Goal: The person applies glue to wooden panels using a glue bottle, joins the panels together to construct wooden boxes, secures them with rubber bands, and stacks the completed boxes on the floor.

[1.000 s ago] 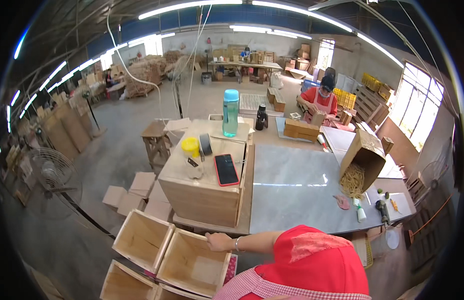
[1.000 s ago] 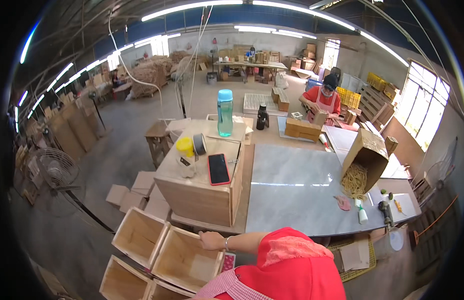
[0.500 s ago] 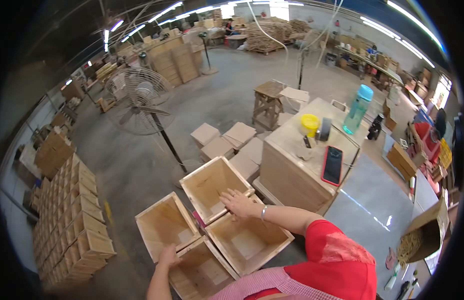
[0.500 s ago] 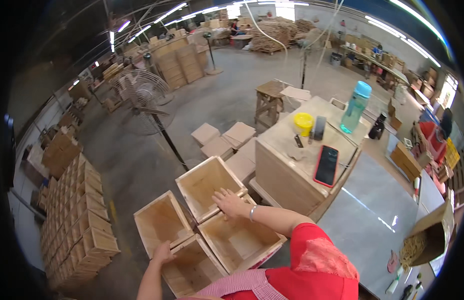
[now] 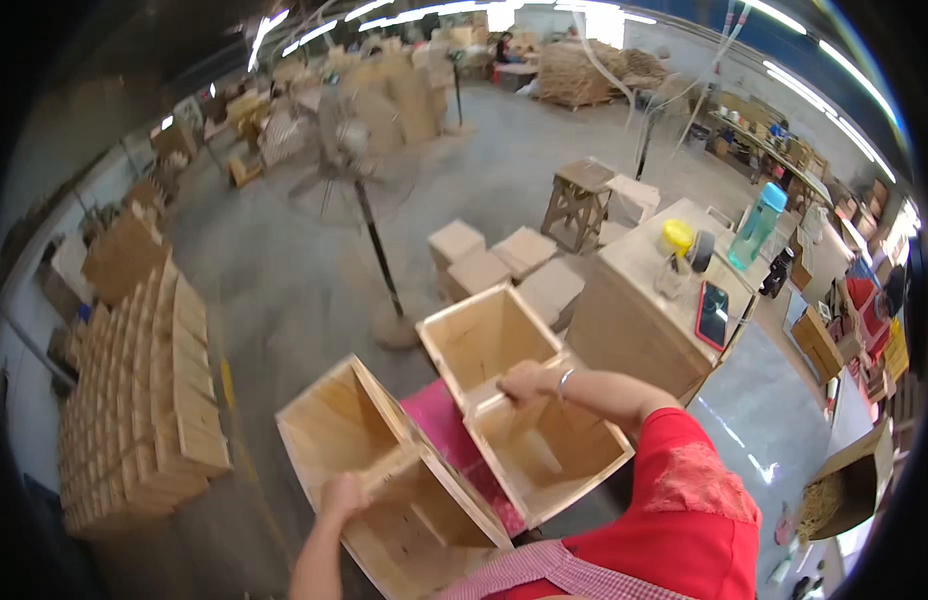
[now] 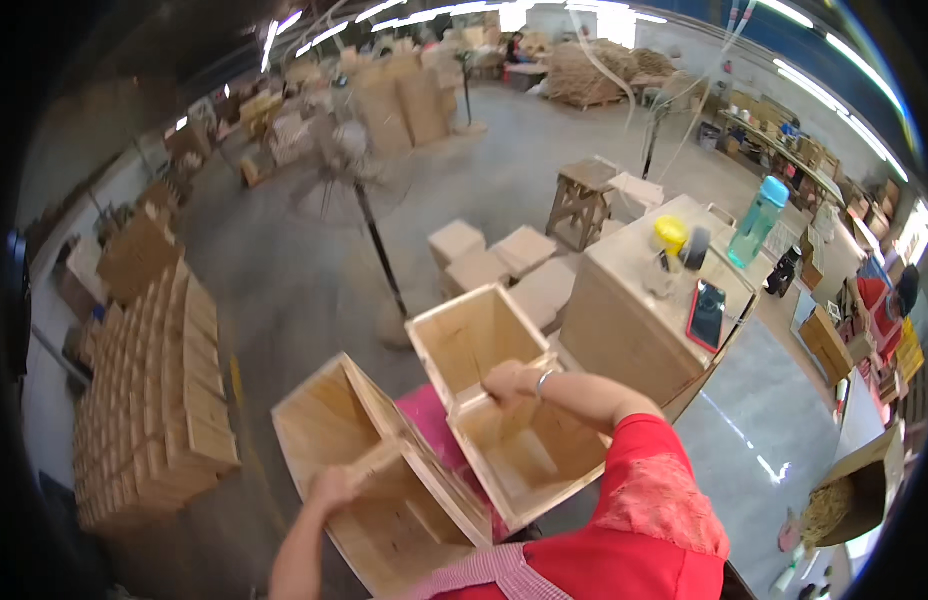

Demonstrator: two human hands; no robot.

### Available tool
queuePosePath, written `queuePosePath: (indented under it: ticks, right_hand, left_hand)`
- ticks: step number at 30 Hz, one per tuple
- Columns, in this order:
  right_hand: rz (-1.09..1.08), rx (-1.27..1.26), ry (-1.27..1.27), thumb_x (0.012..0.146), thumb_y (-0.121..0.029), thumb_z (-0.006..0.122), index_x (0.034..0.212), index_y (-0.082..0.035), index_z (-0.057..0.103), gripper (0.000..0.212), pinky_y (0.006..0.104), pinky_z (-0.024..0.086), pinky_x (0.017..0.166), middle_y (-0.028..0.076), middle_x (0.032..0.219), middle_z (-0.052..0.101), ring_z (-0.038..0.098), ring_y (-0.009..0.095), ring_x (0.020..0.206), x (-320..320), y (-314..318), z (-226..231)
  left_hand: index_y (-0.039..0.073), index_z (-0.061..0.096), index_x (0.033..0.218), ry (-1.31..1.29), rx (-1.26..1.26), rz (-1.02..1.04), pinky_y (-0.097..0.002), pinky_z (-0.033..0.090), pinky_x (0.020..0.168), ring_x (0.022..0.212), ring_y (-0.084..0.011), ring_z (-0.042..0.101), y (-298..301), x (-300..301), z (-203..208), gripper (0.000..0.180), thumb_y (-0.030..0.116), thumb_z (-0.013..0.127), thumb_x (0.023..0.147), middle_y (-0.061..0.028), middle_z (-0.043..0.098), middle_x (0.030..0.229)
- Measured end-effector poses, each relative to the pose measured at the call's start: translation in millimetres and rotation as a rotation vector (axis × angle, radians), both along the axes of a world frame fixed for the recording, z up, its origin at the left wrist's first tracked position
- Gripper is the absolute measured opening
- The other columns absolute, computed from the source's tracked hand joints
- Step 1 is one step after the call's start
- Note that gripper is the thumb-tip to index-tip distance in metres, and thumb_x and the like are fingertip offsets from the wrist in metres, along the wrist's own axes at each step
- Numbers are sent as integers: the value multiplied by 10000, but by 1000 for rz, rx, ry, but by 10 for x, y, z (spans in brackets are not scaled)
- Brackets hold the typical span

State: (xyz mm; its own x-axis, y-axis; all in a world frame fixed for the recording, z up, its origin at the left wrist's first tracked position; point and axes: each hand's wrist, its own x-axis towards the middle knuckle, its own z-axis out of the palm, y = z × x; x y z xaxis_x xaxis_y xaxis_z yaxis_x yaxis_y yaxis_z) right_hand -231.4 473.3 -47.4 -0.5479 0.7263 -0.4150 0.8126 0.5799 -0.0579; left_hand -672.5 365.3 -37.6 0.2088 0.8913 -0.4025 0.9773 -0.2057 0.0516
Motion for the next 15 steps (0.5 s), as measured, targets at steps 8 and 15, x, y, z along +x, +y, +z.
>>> queuePosePath:
  ticks: [8, 15]
  right_hand:
    - [-172, 85, -146, 713, -321, 684, 855, -98, 672, 265, 463, 544, 734, 161, 828, 700, 677, 370, 825, -1020, -869, 951]
    - [-401, 149, -19, 593, -300, 822, 717, -52, 583, 366, 420, 498, 640, 128, 679, 633, 634, 315, 660, -2564, -1109, 1862]
  left_hand:
    - [83, 723, 923, -452, 159, 548, -443, 552, 797, 878, -349, 695, -845, -2110, 326, 387, 346, 761, 641, -166, 722, 897]
    - [90, 750, 939, -302, 121, 896, -403, 555, 822, 908, -297, 705, -1289, -3868, 434, 456, 383, 822, 596, -133, 738, 916]
